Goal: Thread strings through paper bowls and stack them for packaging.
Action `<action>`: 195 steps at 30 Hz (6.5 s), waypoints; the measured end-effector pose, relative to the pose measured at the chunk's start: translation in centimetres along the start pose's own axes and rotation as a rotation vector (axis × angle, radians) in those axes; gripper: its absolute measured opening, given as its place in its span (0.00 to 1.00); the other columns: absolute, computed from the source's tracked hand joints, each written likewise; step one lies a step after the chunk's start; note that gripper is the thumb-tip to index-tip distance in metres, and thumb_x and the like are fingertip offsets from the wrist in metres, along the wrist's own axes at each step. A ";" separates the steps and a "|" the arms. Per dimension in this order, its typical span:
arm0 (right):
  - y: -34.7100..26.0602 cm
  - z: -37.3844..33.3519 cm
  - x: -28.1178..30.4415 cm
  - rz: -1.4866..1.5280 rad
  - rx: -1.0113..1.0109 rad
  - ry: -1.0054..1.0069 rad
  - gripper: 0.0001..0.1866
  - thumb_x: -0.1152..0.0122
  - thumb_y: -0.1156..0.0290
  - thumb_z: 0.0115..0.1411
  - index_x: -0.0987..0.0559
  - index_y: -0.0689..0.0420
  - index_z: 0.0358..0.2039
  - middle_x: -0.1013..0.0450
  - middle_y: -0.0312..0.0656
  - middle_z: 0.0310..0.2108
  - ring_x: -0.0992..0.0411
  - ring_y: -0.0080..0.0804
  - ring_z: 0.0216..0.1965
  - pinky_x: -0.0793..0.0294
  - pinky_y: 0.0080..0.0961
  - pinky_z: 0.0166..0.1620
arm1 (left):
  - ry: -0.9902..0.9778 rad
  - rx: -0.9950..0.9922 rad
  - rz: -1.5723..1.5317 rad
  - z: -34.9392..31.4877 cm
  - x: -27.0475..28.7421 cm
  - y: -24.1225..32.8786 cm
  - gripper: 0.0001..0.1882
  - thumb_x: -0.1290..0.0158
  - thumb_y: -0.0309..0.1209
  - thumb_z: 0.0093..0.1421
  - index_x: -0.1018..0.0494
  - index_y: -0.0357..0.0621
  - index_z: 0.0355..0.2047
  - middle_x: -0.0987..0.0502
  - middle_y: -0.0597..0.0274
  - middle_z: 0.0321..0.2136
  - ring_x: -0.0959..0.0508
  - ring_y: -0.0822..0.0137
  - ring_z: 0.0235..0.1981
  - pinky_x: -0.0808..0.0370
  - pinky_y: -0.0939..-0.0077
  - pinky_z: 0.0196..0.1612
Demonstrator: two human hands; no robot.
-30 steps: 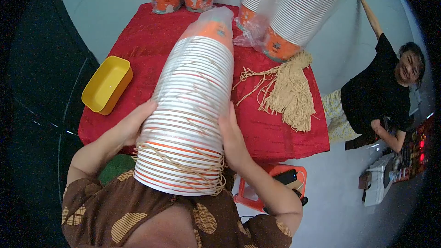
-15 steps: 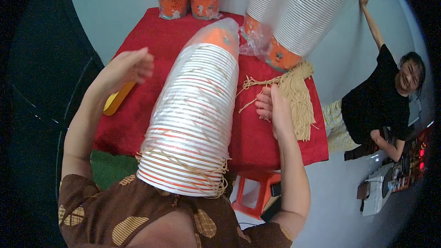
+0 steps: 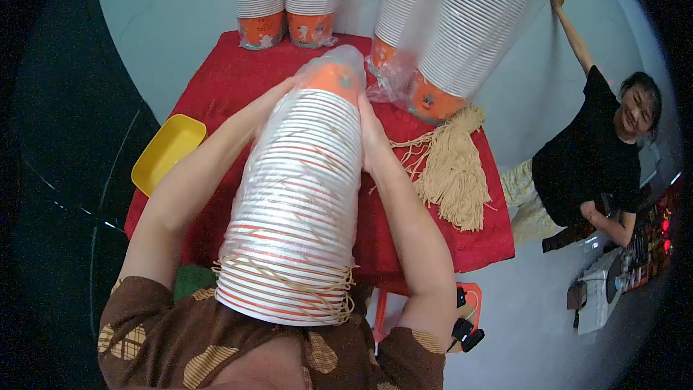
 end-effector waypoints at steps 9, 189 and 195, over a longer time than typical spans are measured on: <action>1.1 -3.8 0.0 -0.033 0.048 0.052 0.31 0.59 0.47 0.67 0.31 0.59 0.57 0.29 0.44 0.53 0.28 0.34 0.50 0.29 0.32 0.55 | -0.029 -0.108 -0.066 -3.9 0.2 -2.7 0.32 0.54 0.53 0.65 0.33 0.36 0.55 0.25 0.51 0.49 0.23 0.62 0.46 0.26 0.68 0.52; -10.2 -2.1 -1.0 -1.242 0.934 0.287 0.12 0.47 0.78 0.50 0.22 0.61 0.36 0.24 0.54 0.32 0.25 0.52 0.36 0.26 0.41 0.41 | 0.603 -1.096 1.465 -5.8 -1.8 7.9 0.08 0.46 0.24 0.50 0.23 0.34 0.31 0.23 0.50 0.26 0.21 0.53 0.28 0.25 0.63 0.35; -11.6 -3.2 -1.4 -1.240 0.791 0.020 0.25 0.41 0.76 0.54 0.29 0.61 0.55 0.28 0.39 0.39 0.33 0.18 0.27 0.30 0.17 0.33 | 0.618 -0.985 1.325 -5.7 -1.2 8.1 0.09 0.48 0.22 0.51 0.25 0.34 0.34 0.23 0.49 0.26 0.21 0.55 0.28 0.25 0.64 0.34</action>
Point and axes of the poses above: each hand's wrist, its own z-axis towards the middle knuckle, its own x-axis out of the back of the hand, y = z × x, the point moved 7 cm from there along z, towards the middle knuckle
